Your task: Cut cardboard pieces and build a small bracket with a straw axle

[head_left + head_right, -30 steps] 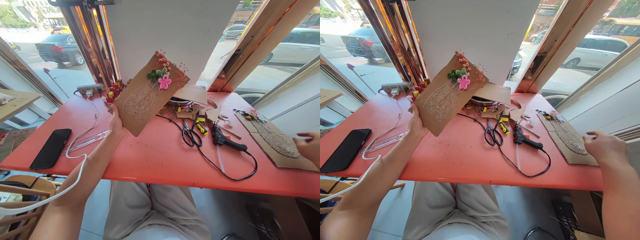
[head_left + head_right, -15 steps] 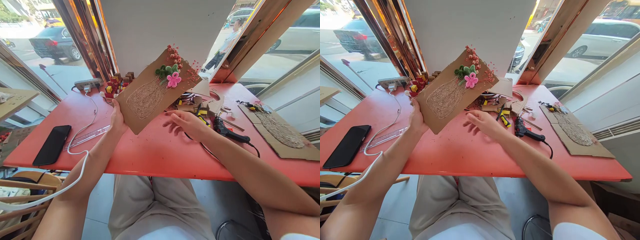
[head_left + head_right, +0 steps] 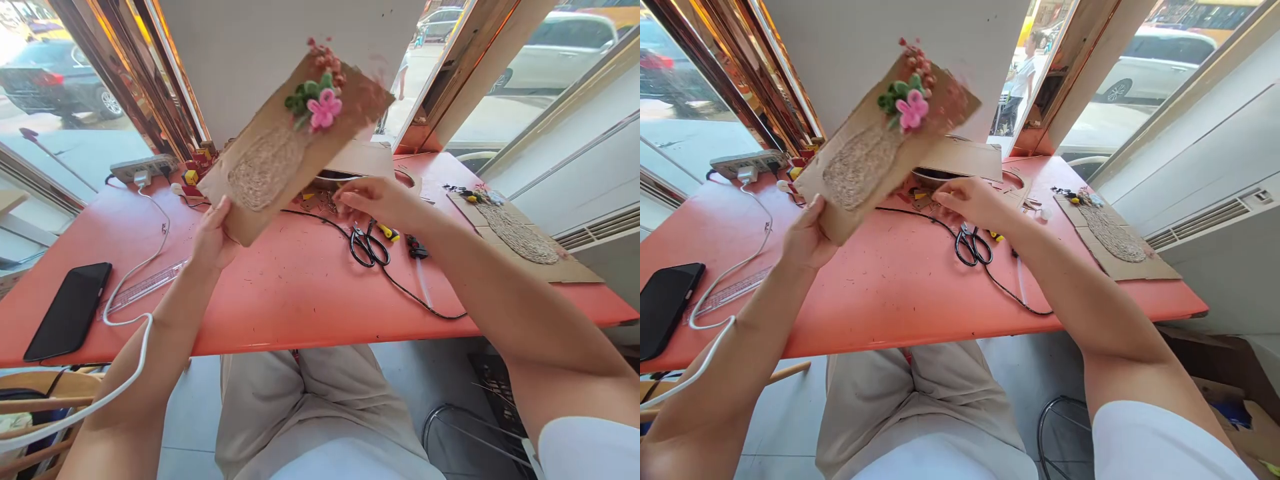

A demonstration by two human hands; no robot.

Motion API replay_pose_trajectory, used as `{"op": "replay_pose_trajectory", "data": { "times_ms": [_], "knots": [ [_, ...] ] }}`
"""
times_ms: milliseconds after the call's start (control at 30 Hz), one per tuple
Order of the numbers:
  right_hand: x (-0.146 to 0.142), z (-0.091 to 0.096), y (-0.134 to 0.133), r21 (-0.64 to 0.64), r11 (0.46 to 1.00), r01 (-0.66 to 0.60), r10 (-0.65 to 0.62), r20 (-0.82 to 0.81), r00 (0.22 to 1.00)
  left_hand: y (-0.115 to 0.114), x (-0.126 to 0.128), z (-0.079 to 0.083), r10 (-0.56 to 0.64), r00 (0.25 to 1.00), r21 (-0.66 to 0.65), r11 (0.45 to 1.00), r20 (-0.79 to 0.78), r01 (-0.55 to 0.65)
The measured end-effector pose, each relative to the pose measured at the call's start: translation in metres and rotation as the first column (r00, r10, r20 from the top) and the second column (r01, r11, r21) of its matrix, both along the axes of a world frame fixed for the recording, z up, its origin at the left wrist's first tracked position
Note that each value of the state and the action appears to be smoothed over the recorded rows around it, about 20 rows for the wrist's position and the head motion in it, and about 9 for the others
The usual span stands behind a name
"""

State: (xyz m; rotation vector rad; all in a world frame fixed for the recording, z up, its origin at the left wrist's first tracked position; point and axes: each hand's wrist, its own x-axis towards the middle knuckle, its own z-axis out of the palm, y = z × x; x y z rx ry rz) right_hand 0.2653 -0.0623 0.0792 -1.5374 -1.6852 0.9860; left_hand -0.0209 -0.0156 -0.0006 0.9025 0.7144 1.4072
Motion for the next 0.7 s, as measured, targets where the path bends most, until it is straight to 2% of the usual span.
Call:
{"op": "replay_pose_trajectory", "data": {
  "times_ms": [33,100,200,333,467,567,633,700],
  "knots": [
    [0.011,-0.001,-0.004,0.046,0.999,0.028,-0.035,0.149,0.988,0.002,-0.003,0.003,0.024,0.999,-0.013,1.0,0.025,-0.024],
    [0.029,-0.003,-0.014,0.097,0.993,0.061,-0.097,0.437,0.894,0.006,-0.009,0.009,0.052,0.997,-0.058,0.997,0.063,-0.049],
    [0.043,-0.009,-0.029,0.022,0.999,0.023,-0.032,0.711,0.703,0.005,-0.013,0.017,0.079,0.989,-0.144,0.988,0.124,-0.061],
    [0.029,-0.02,-0.048,-0.063,0.996,0.059,0.019,0.824,0.566,-0.001,-0.009,0.023,0.082,0.989,-0.17,0.984,0.121,-0.06],
    [0.007,-0.025,-0.051,-0.118,0.989,0.089,0.068,0.899,0.433,-0.003,-0.004,0.014,0.009,1.0,-0.136,0.991,-0.011,-0.01],
    [0.006,-0.027,-0.042,-0.149,0.986,0.071,0.107,0.906,0.41,-0.002,-0.002,0.004,-0.073,0.991,-0.144,0.988,-0.109,0.057],
    [0.014,-0.03,-0.037,-0.153,0.987,0.056,0.112,0.887,0.448,-0.002,-0.001,-0.001,-0.121,0.982,-0.159,0.982,-0.147,0.098],
    [0.026,-0.034,-0.035,-0.116,0.992,0.046,0.076,0.853,0.517,-0.003,0.001,-0.003,-0.147,0.977,-0.18,0.976,-0.153,0.119]
  ]
}}
